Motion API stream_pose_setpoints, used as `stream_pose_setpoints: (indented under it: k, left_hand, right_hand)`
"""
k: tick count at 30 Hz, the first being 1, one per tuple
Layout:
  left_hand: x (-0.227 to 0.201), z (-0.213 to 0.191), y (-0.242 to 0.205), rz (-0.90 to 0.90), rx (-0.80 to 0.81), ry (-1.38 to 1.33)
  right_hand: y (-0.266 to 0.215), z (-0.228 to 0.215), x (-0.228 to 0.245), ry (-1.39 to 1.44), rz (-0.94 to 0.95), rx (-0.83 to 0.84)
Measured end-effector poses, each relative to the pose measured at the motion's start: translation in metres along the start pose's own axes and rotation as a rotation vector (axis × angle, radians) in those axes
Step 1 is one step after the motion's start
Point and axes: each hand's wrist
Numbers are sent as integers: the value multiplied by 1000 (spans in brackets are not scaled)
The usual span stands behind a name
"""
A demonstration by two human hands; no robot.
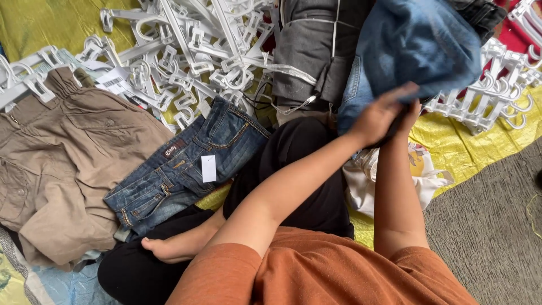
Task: A person sits on the floor sorting through a pile of shorts and placing them onto plastic hangers.
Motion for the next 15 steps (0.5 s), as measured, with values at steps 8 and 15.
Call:
stream_pose_setpoints:
  k: [8,15]
  left_hand:
    - [101,-192,-45,-1360,-771,-987]
    - [103,-369,-200,-1243,-634,-465]
  right_hand:
    - [-10,23,10,-23,-181,122]
    - [41,16,-8,-59,-155,-26]
Point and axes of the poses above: each hand's wrist, its own y-axis towards the middle knuckle, its own z-axis out of the palm, x = y × z, and after that the axes turned 11 degrees about -x, right-handed
